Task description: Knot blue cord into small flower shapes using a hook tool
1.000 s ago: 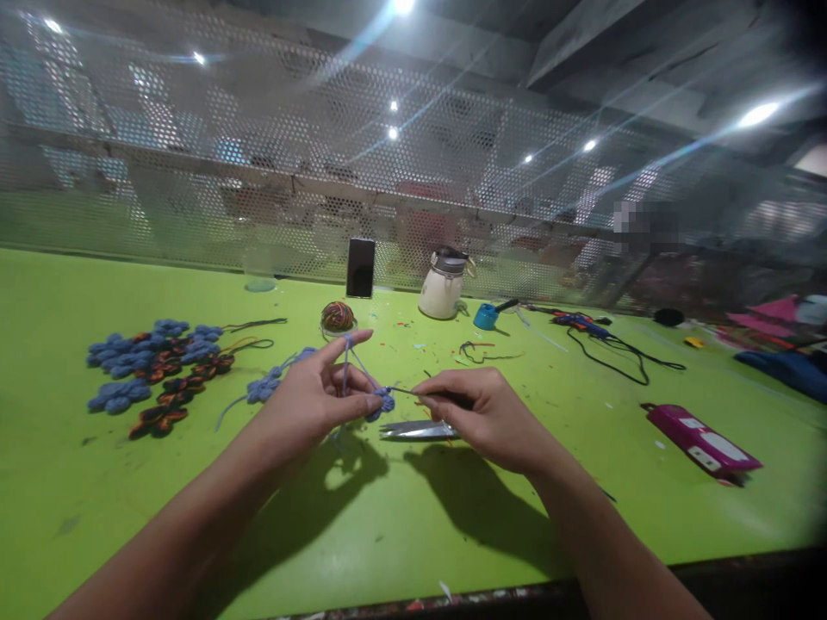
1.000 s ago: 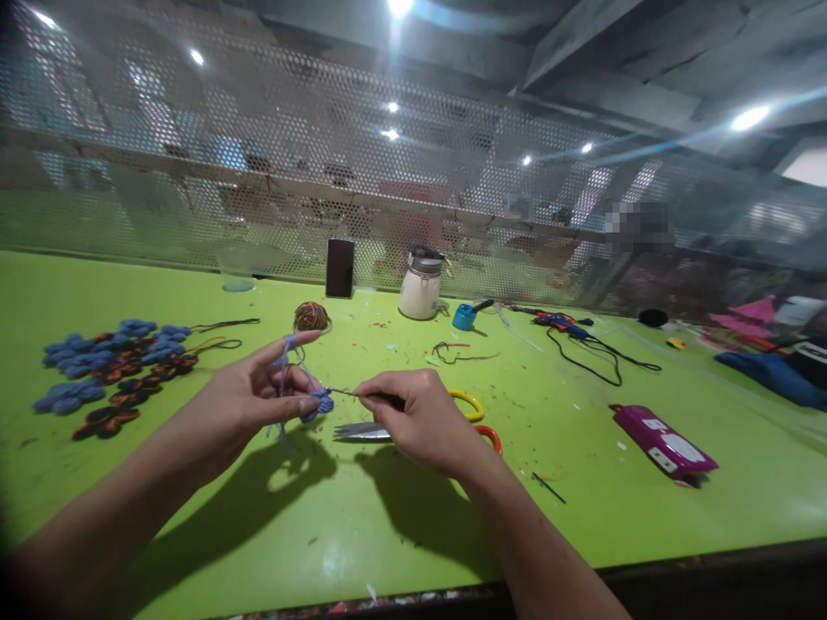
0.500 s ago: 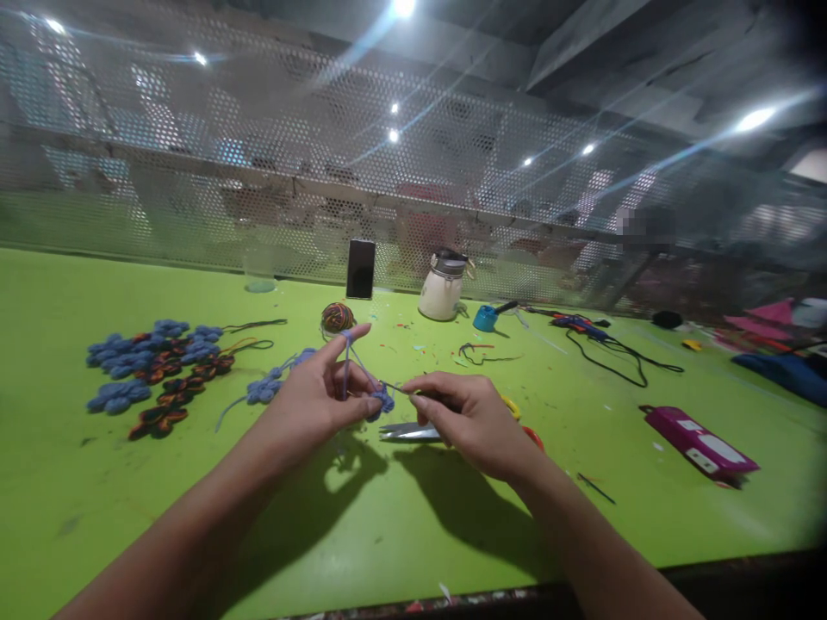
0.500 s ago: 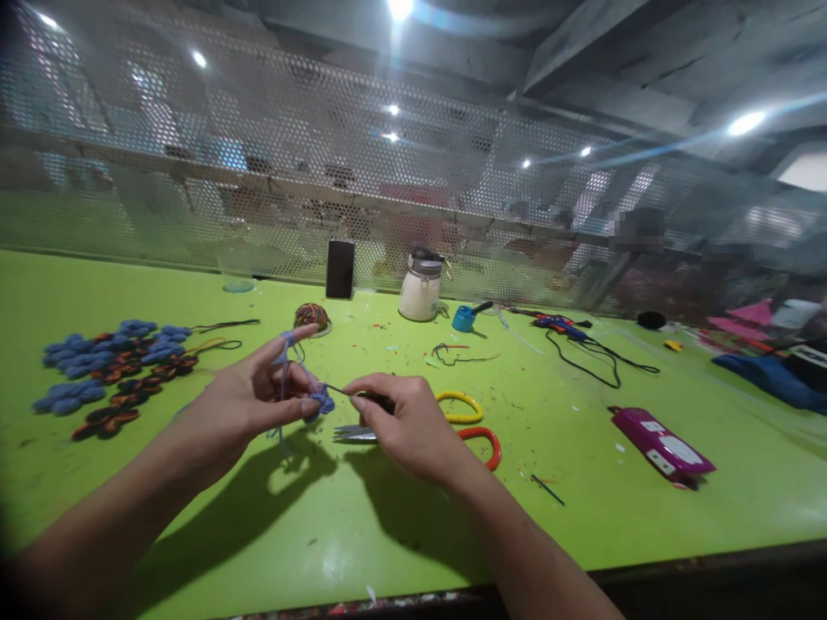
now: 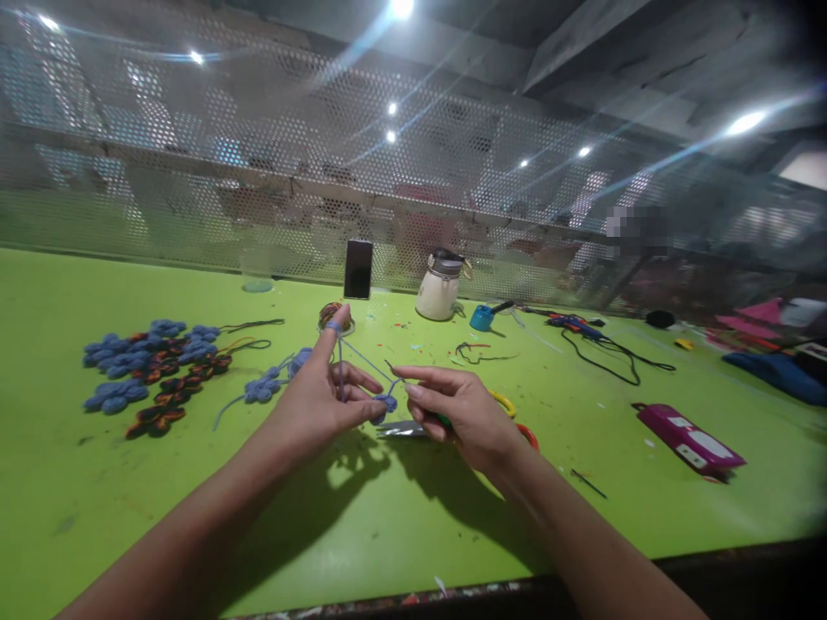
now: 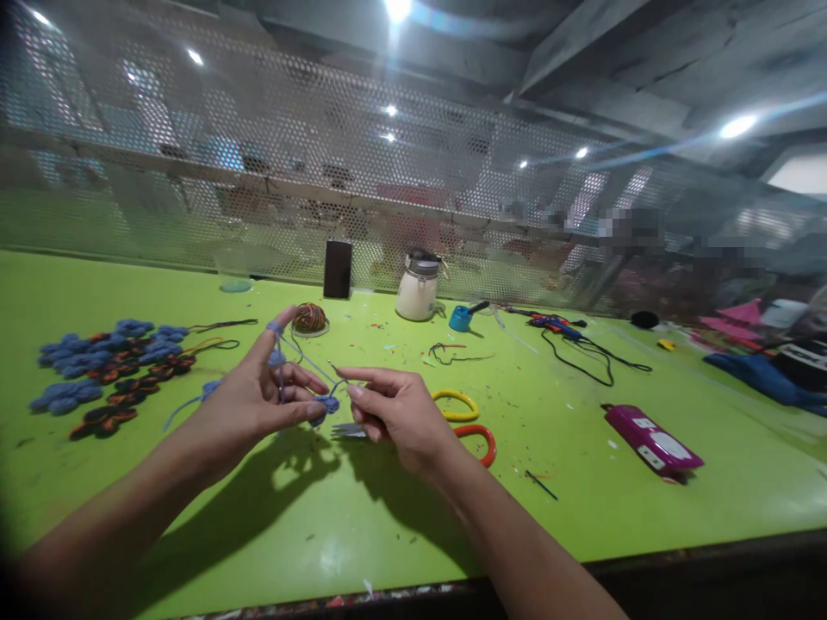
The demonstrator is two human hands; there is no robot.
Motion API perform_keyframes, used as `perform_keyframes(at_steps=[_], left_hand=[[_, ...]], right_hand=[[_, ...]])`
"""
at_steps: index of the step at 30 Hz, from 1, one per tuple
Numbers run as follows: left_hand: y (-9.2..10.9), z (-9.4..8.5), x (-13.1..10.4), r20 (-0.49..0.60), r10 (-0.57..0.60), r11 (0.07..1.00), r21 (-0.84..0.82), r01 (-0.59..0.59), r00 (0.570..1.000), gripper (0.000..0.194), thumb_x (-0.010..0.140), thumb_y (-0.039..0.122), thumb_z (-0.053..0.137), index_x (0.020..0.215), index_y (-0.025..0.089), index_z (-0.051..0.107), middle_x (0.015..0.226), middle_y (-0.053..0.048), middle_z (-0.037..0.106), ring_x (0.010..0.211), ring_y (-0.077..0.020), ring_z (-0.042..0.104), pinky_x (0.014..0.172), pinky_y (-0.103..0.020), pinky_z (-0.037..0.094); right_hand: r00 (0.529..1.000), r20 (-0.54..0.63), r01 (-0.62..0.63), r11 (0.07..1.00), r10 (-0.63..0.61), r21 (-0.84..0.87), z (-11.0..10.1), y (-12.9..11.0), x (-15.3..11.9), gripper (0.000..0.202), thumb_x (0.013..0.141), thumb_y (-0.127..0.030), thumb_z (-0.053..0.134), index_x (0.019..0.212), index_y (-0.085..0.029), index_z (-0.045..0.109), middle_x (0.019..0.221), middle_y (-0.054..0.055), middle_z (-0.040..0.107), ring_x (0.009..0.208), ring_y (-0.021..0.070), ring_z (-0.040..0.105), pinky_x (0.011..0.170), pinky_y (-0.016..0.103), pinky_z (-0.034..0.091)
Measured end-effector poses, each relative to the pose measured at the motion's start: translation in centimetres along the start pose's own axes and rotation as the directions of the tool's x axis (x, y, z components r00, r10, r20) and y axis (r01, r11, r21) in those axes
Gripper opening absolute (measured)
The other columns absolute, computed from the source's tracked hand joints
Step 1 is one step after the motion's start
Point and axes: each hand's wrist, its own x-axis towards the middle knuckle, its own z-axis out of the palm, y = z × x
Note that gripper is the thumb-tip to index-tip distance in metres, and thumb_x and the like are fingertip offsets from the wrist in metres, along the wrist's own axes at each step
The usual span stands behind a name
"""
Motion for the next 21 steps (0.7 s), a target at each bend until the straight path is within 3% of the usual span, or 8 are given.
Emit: perform_keyframes(at_steps=[3, 6, 9, 12, 14, 17, 19, 21], left_hand=[[0.1, 0.0, 0.0, 0.017, -0.011, 0.999, 0.035, 0.011, 1.000, 0.120, 0.060, 0.015, 0.075, 0.144, 0.027, -0.010, 0.070, 0.001, 0.064, 0.060, -0.0160, 0.061, 0.061, -0.031, 0.049], [0.0, 0.1, -0.2, 0.016, 0.007, 0.986, 0.164, -0.010, 1.000, 0.115, 0.062, 0.015, 0.073, 0.145, 0.026, -0.006, 0.068, 0.001, 0.062, 0.060, -0.0171, 0.060, 0.060, -0.031, 0.047], [-0.4, 0.7, -0.7, -0.035, 0.156, 0.906, 0.403, -0.129, 0.987, 0.095, 0.067, 0.014, 0.067, 0.145, 0.028, 0.014, 0.068, 0.002, 0.061, 0.060, -0.0158, 0.055, 0.062, -0.029, 0.042], [-0.7, 1.5, -1.4, 0.007, 0.307, 0.826, 0.494, -0.270, 0.952, 0.072, 0.072, 0.012, 0.060, 0.138, 0.031, 0.037, 0.072, 0.001, 0.061, 0.061, -0.0151, 0.050, 0.065, -0.028, 0.037], [-0.7, 1.9, -1.6, 0.039, 0.337, 0.818, 0.484, -0.313, 0.941, 0.066, 0.073, 0.012, 0.059, 0.135, 0.030, 0.042, 0.074, 0.000, 0.061, 0.062, -0.0152, 0.049, 0.066, -0.027, 0.037], [-0.3, 2.0, -1.4, -0.037, 0.305, 0.870, 0.416, -0.263, 0.952, 0.078, 0.072, 0.014, 0.061, 0.142, 0.027, 0.028, 0.069, 0.002, 0.060, 0.060, -0.0148, 0.050, 0.065, -0.027, 0.038], [-0.2, 1.8, -1.0, -0.103, 0.236, 0.945, 0.256, -0.204, 0.966, 0.092, 0.069, 0.016, 0.066, 0.145, 0.024, 0.014, 0.065, 0.004, 0.060, 0.060, -0.0148, 0.053, 0.064, -0.027, 0.040], [-0.2, 1.3, -0.4, -0.096, 0.137, 0.990, 0.037, -0.134, 0.986, 0.103, 0.065, 0.016, 0.071, 0.145, 0.022, 0.006, 0.062, 0.004, 0.061, 0.061, -0.0151, 0.056, 0.064, -0.028, 0.042]], right_hand=[[1.000, 0.013, -0.007, 0.999, 0.008, -0.050, -0.2, -0.2, 0.0, 0.034, 0.071, -0.028, 0.068, 0.102, -0.016, 0.070, 0.052, -0.005, 0.052, 0.037, 0.0032, 0.037, 0.038, 0.020, 0.024], [1.000, 0.024, 0.017, 0.977, -0.012, -0.214, -0.5, -0.3, 0.1, 0.030, 0.071, -0.026, 0.067, 0.098, -0.014, 0.072, 0.047, -0.005, 0.051, 0.035, 0.0035, 0.035, 0.037, 0.020, 0.023], [0.999, -0.011, 0.025, 0.939, -0.031, -0.342, -0.6, 0.0, 0.5, 0.026, 0.071, -0.022, 0.066, 0.094, -0.013, 0.073, 0.046, -0.004, 0.051, 0.036, 0.0031, 0.032, 0.036, 0.020, 0.022], [0.995, -0.101, -0.008, 0.966, -0.018, -0.259, -0.1, 0.7, 0.8, 0.030, 0.072, -0.024, 0.065, 0.099, -0.013, 0.071, 0.045, -0.006, 0.047, 0.037, 0.0037, 0.031, 0.036, 0.019, 0.021], [0.995, -0.103, -0.006, 0.997, -0.003, -0.082, 0.4, 1.0, 0.9, 0.038, 0.072, -0.027, 0.066, 0.107, -0.013, 0.067, 0.047, -0.007, 0.046, 0.037, 0.0037, 0.032, 0.037, 0.019, 0.021], [0.997, -0.074, 0.036, 0.993, -0.028, 0.116, 1.1, 1.3, 0.7, 0.044, 0.071, -0.029, 0.068, 0.112, -0.015, 0.064, 0.053, -0.006, 0.050, 0.038, 0.0027, 0.034, 0.038, 0.018, 0.020], [0.994, -0.086, 0.074, 0.983, -0.060, 0.169, 1.2, 1.3, 0.5, 0.041, 0.071, -0.027, 0.069, 0.110, -0.015, 0.065, 0.055, -0.005, 0.052, 0.038, 0.0022, 0.034, 0.038, 0.018, 0.019], [0.993, -0.087, 0.098, 0.978, -0.083, 0.182, 1.2, 1.2, 0.4, 0.037, 0.072, -0.026, 0.069, 0.107, -0.015, 0.066, 0.055, -0.005, 0.052, 0.038, 0.0020, 0.035, 0.039, 0.019, 0.019]])
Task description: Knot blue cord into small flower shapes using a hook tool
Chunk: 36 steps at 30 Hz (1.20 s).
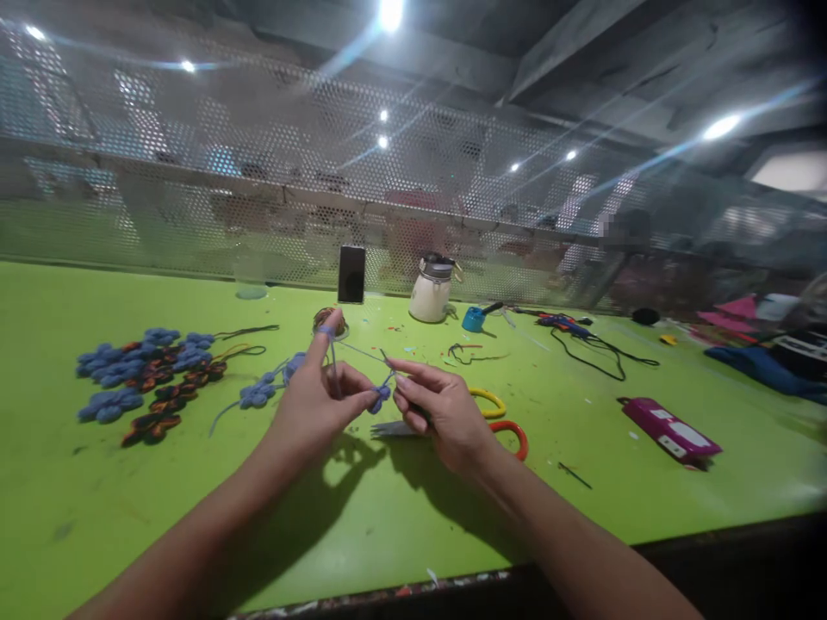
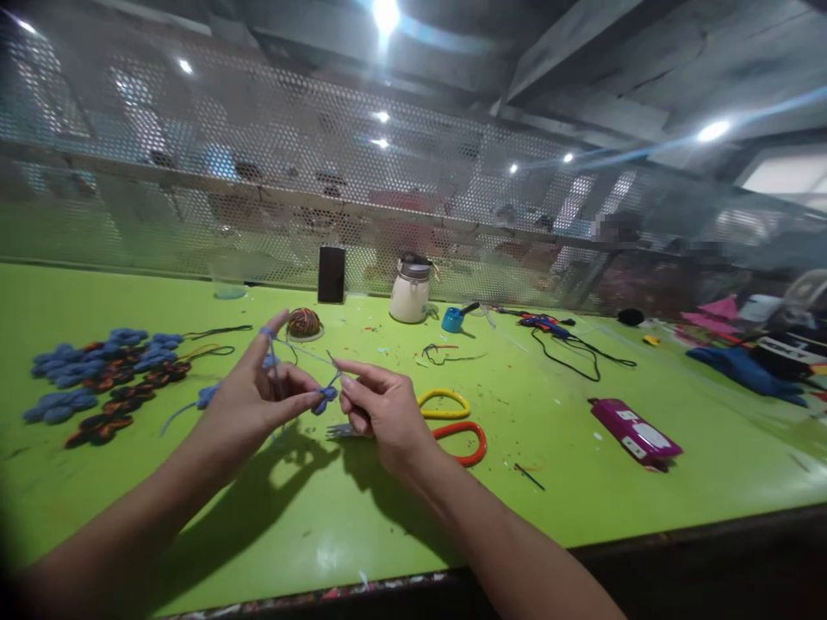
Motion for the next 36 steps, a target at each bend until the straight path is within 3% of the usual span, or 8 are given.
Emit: perform_keyframes(at_steps=[4, 11, 17, 29, 36], left_hand=[[-0.5, -0.8, 0.7, 0.065, -0.151, 0.962, -0.218, 0.162, 0.986, 0.111, 0.060, 0.012, 0.076, 0.144, 0.018, 0.005, 0.063, 0.002, 0.064, 0.061, -0.0139, 0.058, 0.065, -0.028, 0.042], [0.0, -1.6, 0.8, 0.126, -0.268, 0.928, -0.233, 0.291, 0.955, 0.106, 0.058, 0.013, 0.078, 0.143, 0.016, 0.013, 0.065, 0.001, 0.065, 0.057, -0.0118, 0.054, 0.057, -0.025, 0.035], [0.3, -2.0, 0.8, 0.130, -0.259, 0.933, -0.223, 0.283, 0.957, 0.096, 0.059, 0.014, 0.078, 0.139, 0.012, 0.025, 0.067, -0.001, 0.064, 0.061, -0.0119, 0.054, 0.058, -0.025, 0.033], [0.1, -2.0, 0.7, 0.202, -0.240, 0.948, -0.160, 0.274, 0.949, 0.096, 0.063, 0.011, 0.074, 0.142, 0.019, 0.019, 0.068, -0.001, 0.065, 0.063, -0.0138, 0.056, 0.064, -0.029, 0.038], [0.1, -2.0, 0.5, 0.214, -0.206, 0.962, -0.136, 0.238, 0.955, 0.088, 0.066, 0.012, 0.073, 0.140, 0.018, 0.026, 0.070, -0.001, 0.064, 0.065, -0.0130, 0.055, 0.065, -0.028, 0.039]], right_hand=[[1.000, 0.020, 0.014, 1.000, -0.014, -0.025, -0.3, -0.1, 0.0, 0.032, 0.073, -0.026, 0.069, 0.103, -0.016, 0.068, 0.055, -0.004, 0.054, 0.038, 0.0025, 0.036, 0.039, 0.019, 0.019], [0.996, 0.089, -0.021, 0.993, 0.031, -0.118, -1.1, -0.7, 0.3, 0.029, 0.072, -0.026, 0.069, 0.100, -0.016, 0.069, 0.054, -0.005, 0.054, 0.037, 0.0022, 0.037, 0.038, 0.019, 0.021], [0.990, 0.140, 0.011, 0.970, 0.024, -0.243, -1.8, -1.0, 0.3, 0.030, 0.072, -0.028, 0.067, 0.100, -0.016, 0.070, 0.053, -0.005, 0.053, 0.037, 0.0025, 0.038, 0.037, 0.018, 0.025], [0.967, 0.253, 0.109, 0.847, 0.031, -0.521, -2.5, -2.9, -0.3, 0.028, 0.079, -0.022, 0.060, 0.104, -0.015, 0.070, 0.052, -0.004, 0.049, 0.042, 0.0045, 0.037, 0.041, 0.020, 0.029], [0.935, 0.355, 0.259, 0.688, -0.002, -0.678, -2.7, -4.5, -0.8, 0.030, 0.079, -0.011, 0.054, 0.104, -0.015, 0.070, 0.058, -0.002, 0.054, 0.049, 0.0056, 0.038, 0.045, 0.019, 0.029]])
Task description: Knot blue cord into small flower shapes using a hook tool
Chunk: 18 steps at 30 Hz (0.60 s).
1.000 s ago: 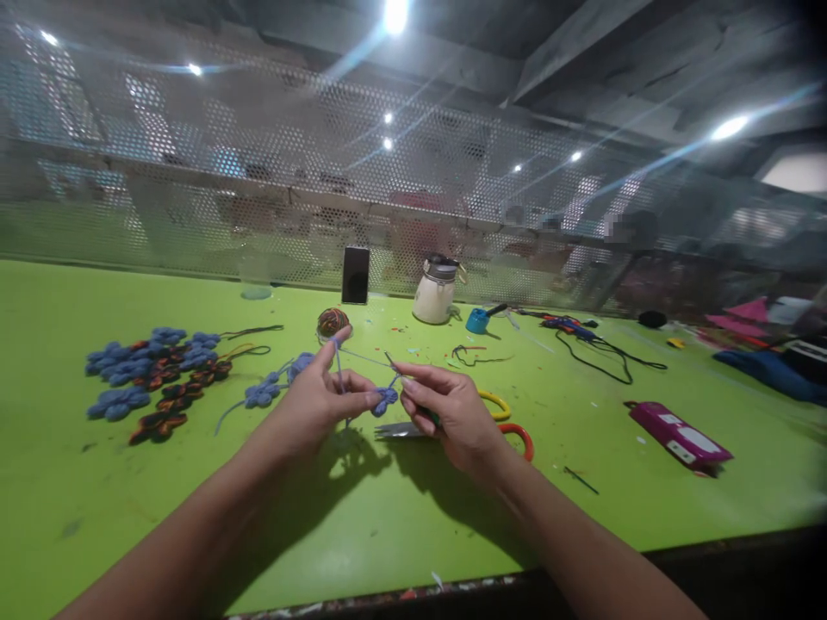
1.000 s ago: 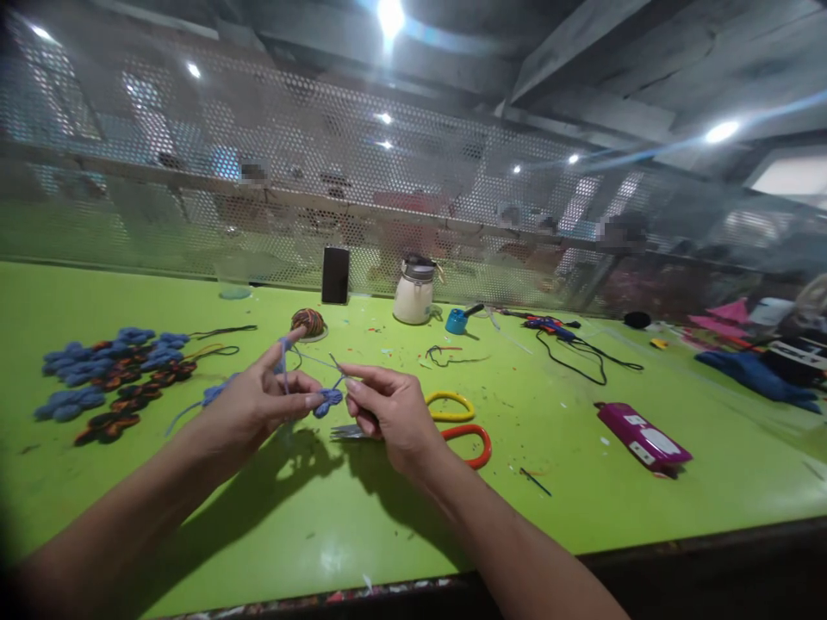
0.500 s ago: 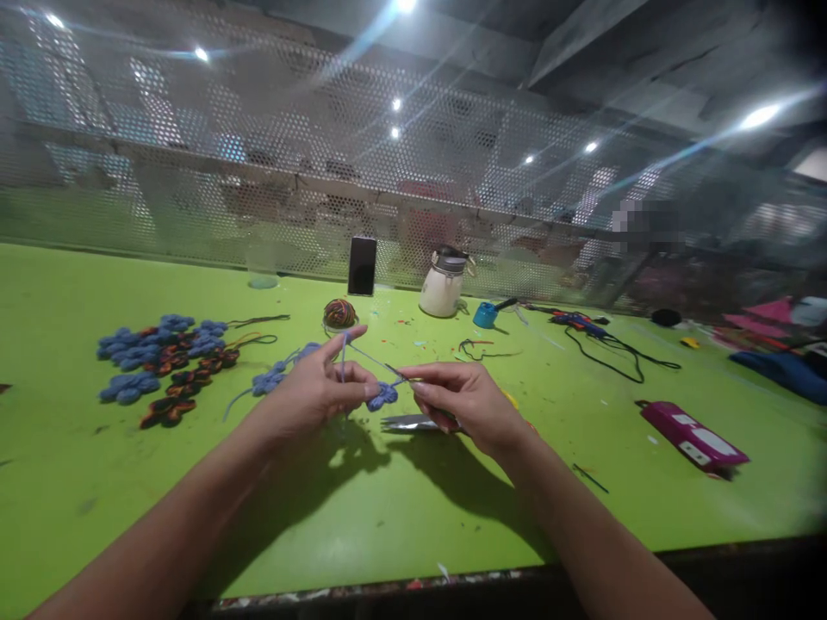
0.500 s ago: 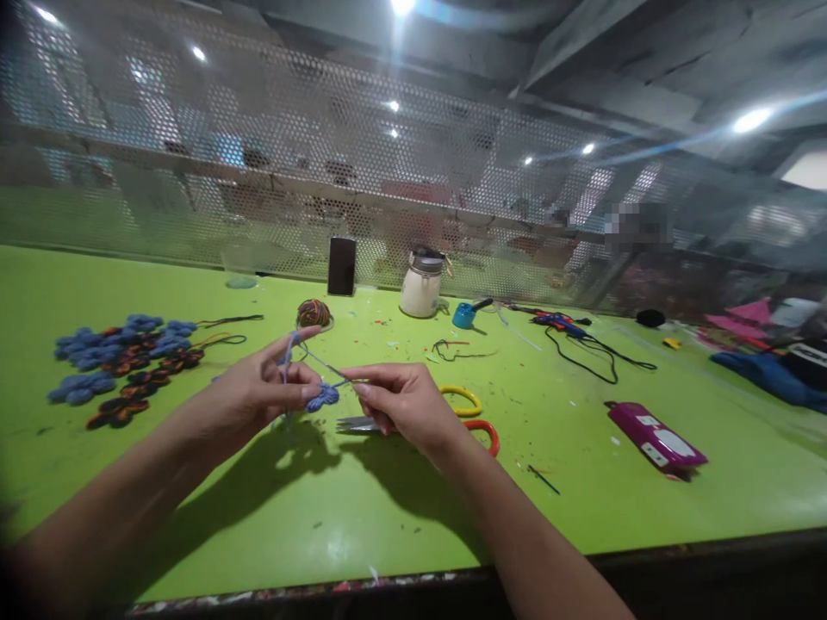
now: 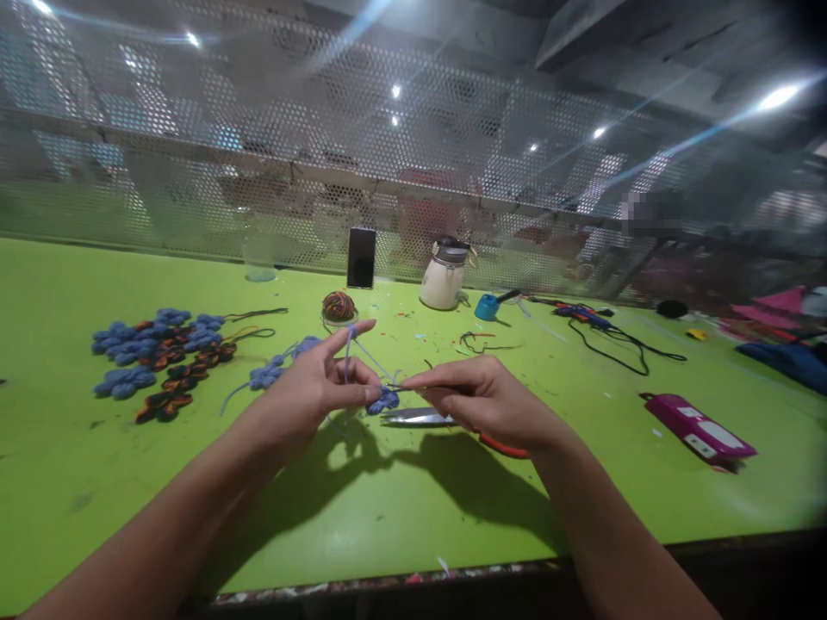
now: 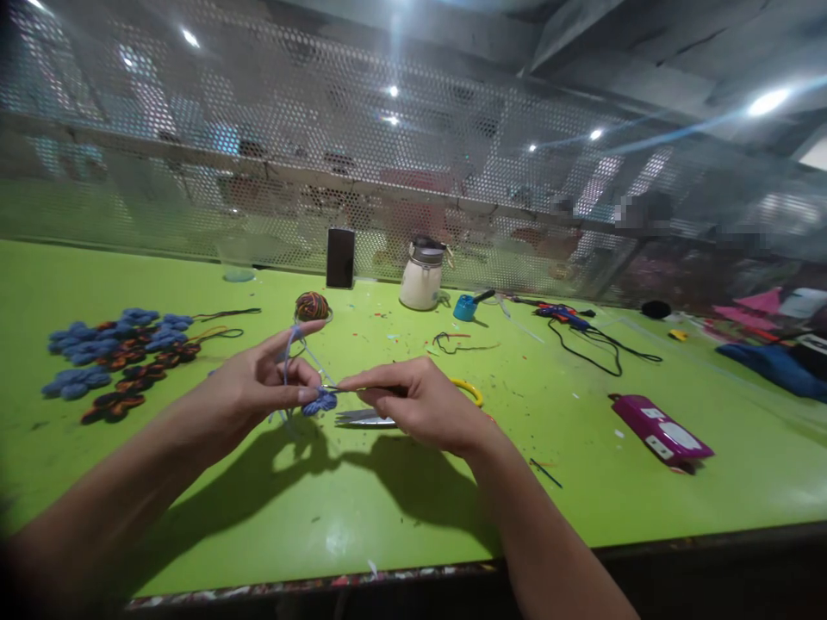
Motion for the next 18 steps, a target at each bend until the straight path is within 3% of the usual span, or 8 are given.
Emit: perform_keyframes(at_steps=[9, 18], left_hand=[[-0.02, 0.14, -0.07, -0.004, 0.004, 1.000, 0.026, -0.004, 1.000, 0.084, 0.068, 0.014, 0.072, 0.139, 0.018, 0.027, 0.069, 0.000, 0.063, 0.065, -0.0133, 0.054, 0.064, -0.028, 0.039], [-0.01, 0.22, -0.20, 0.013, -0.003, 0.998, 0.067, 0.002, 1.000, 0.080, 0.071, 0.017, 0.069, 0.139, 0.020, 0.028, 0.071, 0.001, 0.061, 0.067, -0.0132, 0.053, 0.063, -0.028, 0.039]], right_hand=[[0.981, 0.107, 0.190, 0.932, -0.165, -0.309, -0.35, -0.72, -0.36, 0.035, 0.082, -0.008, 0.050, 0.111, -0.017, 0.067, 0.084, 0.005, 0.071, 0.064, 0.0087, 0.055, 0.060, 0.019, 0.039], [0.977, 0.106, 0.215, 0.854, -0.187, -0.474, 0.18, -0.95, -0.55, 0.036, 0.083, -0.006, 0.049, 0.112, -0.019, 0.066, 0.078, 0.005, 0.068, 0.061, 0.0091, 0.054, 0.059, 0.020, 0.037]])
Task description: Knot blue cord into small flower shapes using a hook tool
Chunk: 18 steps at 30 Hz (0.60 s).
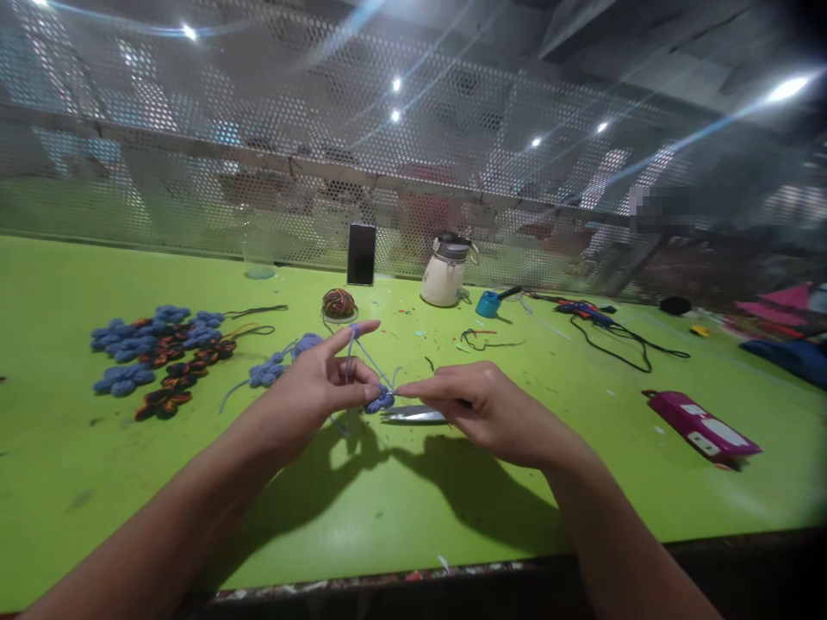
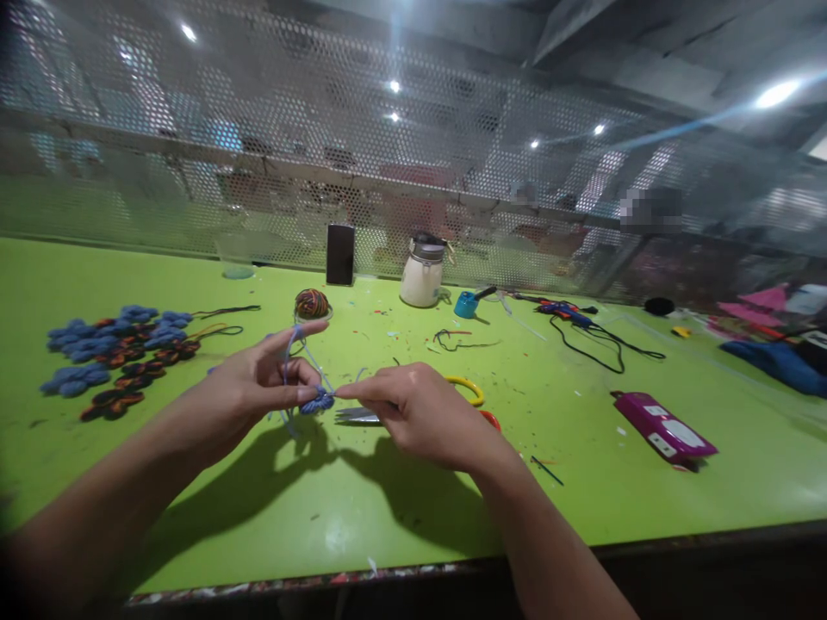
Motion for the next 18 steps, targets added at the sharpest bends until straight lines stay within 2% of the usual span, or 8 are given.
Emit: perform_keyframes(at_steps=[7, 13, 18], left_hand=[[0.4, 0.7, 0.0, -0.043, 0.027, 0.996, 0.088, -0.023, 0.999, 0.079, 0.070, 0.015, 0.067, 0.138, 0.017, 0.027, 0.066, 0.002, 0.059, 0.063, -0.0139, 0.051, 0.060, -0.028, 0.038], [-0.3, 0.9, 0.2, -0.093, 0.145, 0.960, 0.254, -0.117, 0.985, 0.073, 0.071, 0.017, 0.064, 0.136, 0.018, 0.032, 0.067, 0.001, 0.058, 0.063, -0.0154, 0.053, 0.061, -0.029, 0.041], [-0.6, 1.3, 0.0, -0.138, 0.239, 0.886, 0.436, -0.158, 0.961, 0.066, 0.074, 0.019, 0.061, 0.135, 0.023, 0.037, 0.070, 0.001, 0.059, 0.064, -0.0162, 0.055, 0.063, -0.030, 0.041]], right_hand=[[0.998, 0.002, -0.058, 0.956, 0.061, -0.288, 0.8, -0.6, -0.1, 0.045, 0.080, -0.005, 0.050, 0.117, -0.028, 0.062, 0.073, 0.002, 0.062, 0.061, 0.0115, 0.051, 0.055, 0.023, 0.029], [0.995, -0.041, -0.098, 0.868, 0.090, -0.486, 1.6, -1.0, -0.1, 0.055, 0.073, -0.002, 0.053, 0.118, -0.033, 0.061, 0.069, 0.001, 0.059, 0.050, 0.0095, 0.038, 0.050, 0.027, 0.018], [0.986, -0.107, -0.168, 0.814, 0.130, -0.557, 2.5, -1.3, 0.0, 0.056, 0.068, -0.003, 0.054, 0.116, -0.033, 0.062, 0.067, 0.002, 0.058, 0.046, 0.0093, 0.034, 0.049, 0.028, 0.014]])
